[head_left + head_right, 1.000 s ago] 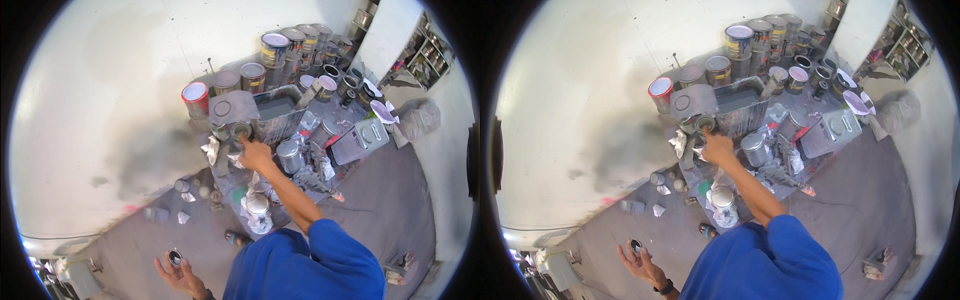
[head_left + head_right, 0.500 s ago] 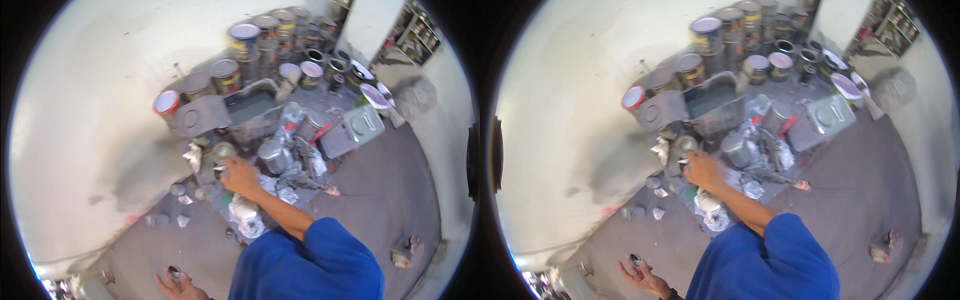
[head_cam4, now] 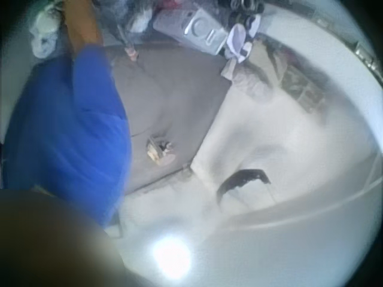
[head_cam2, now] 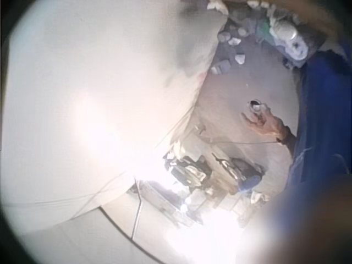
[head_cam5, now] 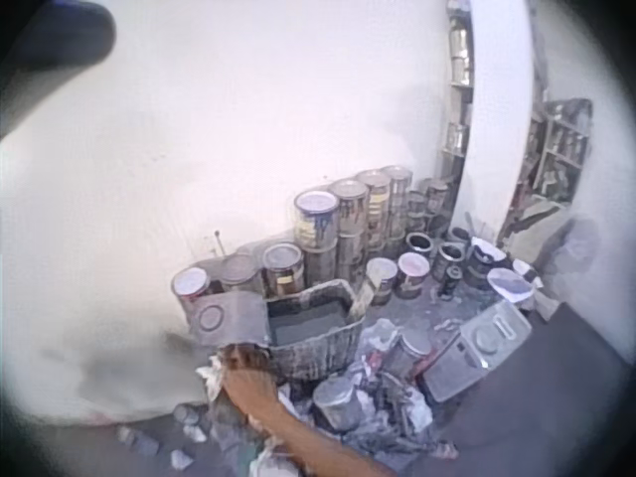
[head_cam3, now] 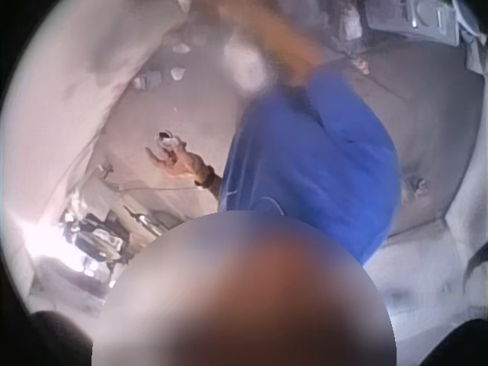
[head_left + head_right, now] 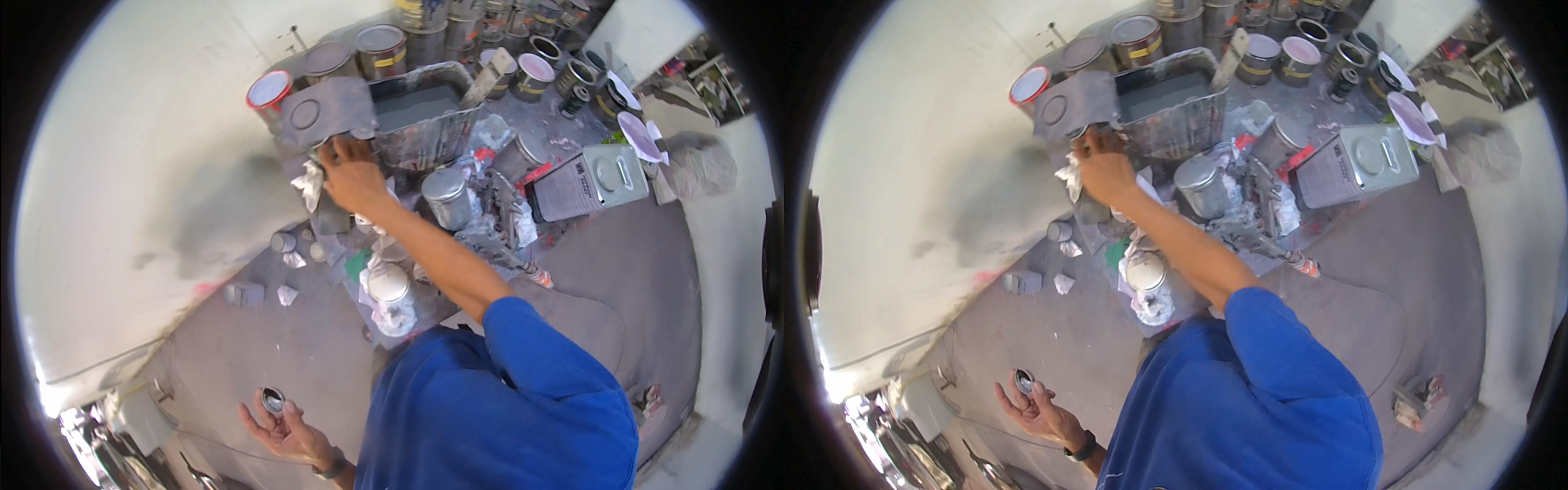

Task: The person selects paint cans from shelves, pours paint into a small container, and adds a liquid from a larger can. They then walk through the garage and hand the container to another person.

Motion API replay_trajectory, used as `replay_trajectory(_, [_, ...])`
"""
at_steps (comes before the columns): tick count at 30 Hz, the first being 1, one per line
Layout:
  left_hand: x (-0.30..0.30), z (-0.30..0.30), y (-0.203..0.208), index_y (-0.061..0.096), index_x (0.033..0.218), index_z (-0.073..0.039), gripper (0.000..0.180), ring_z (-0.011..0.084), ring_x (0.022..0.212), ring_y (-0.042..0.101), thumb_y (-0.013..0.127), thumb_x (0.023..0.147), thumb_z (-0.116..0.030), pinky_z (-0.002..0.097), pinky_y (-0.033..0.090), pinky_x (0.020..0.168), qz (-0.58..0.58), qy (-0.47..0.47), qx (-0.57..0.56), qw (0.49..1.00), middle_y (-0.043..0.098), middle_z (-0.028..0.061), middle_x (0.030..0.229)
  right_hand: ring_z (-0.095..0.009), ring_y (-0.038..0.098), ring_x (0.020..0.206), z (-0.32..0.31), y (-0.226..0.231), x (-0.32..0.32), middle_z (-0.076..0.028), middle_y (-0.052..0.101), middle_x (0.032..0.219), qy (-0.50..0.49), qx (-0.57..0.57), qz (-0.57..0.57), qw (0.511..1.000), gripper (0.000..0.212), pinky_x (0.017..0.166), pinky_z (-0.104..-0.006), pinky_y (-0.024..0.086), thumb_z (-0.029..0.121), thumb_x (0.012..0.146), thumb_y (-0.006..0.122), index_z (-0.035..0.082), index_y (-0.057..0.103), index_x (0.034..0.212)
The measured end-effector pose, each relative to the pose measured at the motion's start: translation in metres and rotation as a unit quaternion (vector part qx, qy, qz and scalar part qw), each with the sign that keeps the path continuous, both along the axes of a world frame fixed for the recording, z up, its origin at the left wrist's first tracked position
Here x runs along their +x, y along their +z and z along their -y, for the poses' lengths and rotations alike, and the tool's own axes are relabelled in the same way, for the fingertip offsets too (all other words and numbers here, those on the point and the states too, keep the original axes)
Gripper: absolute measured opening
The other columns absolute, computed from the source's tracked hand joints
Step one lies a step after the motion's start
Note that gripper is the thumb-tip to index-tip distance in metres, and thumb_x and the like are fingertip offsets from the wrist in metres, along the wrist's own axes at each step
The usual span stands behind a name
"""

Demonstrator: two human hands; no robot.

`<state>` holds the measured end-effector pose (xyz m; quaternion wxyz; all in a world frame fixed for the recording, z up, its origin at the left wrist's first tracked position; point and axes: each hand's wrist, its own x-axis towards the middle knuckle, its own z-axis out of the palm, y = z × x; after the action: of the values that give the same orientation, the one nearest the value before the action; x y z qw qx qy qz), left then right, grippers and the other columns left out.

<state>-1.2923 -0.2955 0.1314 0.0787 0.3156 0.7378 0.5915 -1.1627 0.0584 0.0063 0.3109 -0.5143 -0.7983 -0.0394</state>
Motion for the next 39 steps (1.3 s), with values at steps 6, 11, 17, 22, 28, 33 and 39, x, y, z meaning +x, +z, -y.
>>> replay_trajectory(6, [0.007,0.042,0.003,0.032,0.148,0.002,0.077,0.0086,0.074,0.058,0.072,0.083,-0.007,0.0193,0.045,0.059,0.023,0.073,0.043,0.996,0.064,0.0194,0.125,-0.041,0.057,0.112,-0.004,-0.020,0.025,-0.018,0.057,0.123,0.122,-0.117,-0.019,0.985,0.068,0.091,-0.0490,0.050,0.049,0.079,0.073,0.008,0.055,0.130])
replay_trajectory(11, [0.011,0.092,0.004,0.032,0.147,0.002,0.082,0.0076,0.069,0.058,0.079,0.081,-0.012,0.0190,0.045,0.055,0.028,0.138,0.077,0.987,0.065,0.0180,0.124,-0.045,0.047,0.126,0.003,0.000,0.037,-0.023,0.048,0.136,0.142,-0.124,0.065,0.980,0.073,0.100,-0.0504,0.046,0.042,0.084,0.069,0.007,0.042,0.143])
replay_trajectory(17, [0.031,0.186,-0.012,0.029,0.148,0.003,0.079,0.0174,0.100,0.063,0.068,0.079,0.009,0.0287,0.054,0.078,0.055,0.175,0.062,0.981,0.062,0.0157,0.126,-0.049,0.044,0.126,0.044,0.037,0.026,-0.030,0.040,0.144,0.160,0.046,0.007,0.986,0.082,0.105,-0.0534,0.039,0.050,0.086,0.068,0.003,0.038,0.146])
replay_trajectory(22, [0.049,0.252,-0.039,0.031,0.148,0.003,0.074,0.0276,0.105,0.063,0.070,0.085,-0.005,0.0353,0.053,0.090,0.022,0.134,-0.016,0.991,0.061,0.0194,0.126,-0.042,0.050,0.119,0.203,0.010,0.071,-0.028,0.057,0.124,0.171,-0.085,-0.086,0.978,0.056,0.103,-0.0501,0.039,0.037,0.086,0.068,0.000,0.057,0.127])
replay_trajectory(28, [0.086,0.247,0.010,0.038,0.146,-0.002,0.066,0.0285,0.115,0.060,0.070,0.092,-0.020,0.0390,0.043,0.107,0.128,-0.018,-0.150,0.980,0.061,0.0193,0.126,-0.038,0.052,0.122,0.368,-0.138,0.183,-0.022,0.059,0.128,0.099,-0.453,-0.016,0.886,0.055,0.103,-0.0468,0.043,0.038,0.086,0.065,0.004,0.059,0.129])
replay_trajectory(33, [0.148,0.208,0.032,0.040,0.145,-0.003,0.063,0.0271,0.113,0.060,0.069,0.091,-0.015,0.0370,0.042,0.106,0.077,-0.129,-0.055,0.987,0.059,0.0185,0.131,-0.035,0.054,0.125,0.452,-0.222,0.347,-0.017,0.060,0.132,-0.021,-0.598,0.014,0.801,0.055,0.102,-0.0440,0.045,0.039,0.087,0.062,0.006,0.060,0.130])
replay_trajectory(39, [0.301,0.165,0.056,0.037,0.147,-0.003,0.066,0.0285,0.118,0.058,0.069,0.089,-0.004,0.0380,0.047,0.100,0.059,-0.273,0.036,0.960,0.056,0.0221,0.133,-0.034,0.060,0.118,0.562,-0.223,0.611,-0.016,0.065,0.124,-0.403,-0.494,-0.262,0.725,0.066,0.098,-0.0442,0.048,0.063,0.085,0.057,0.009,0.067,0.122])
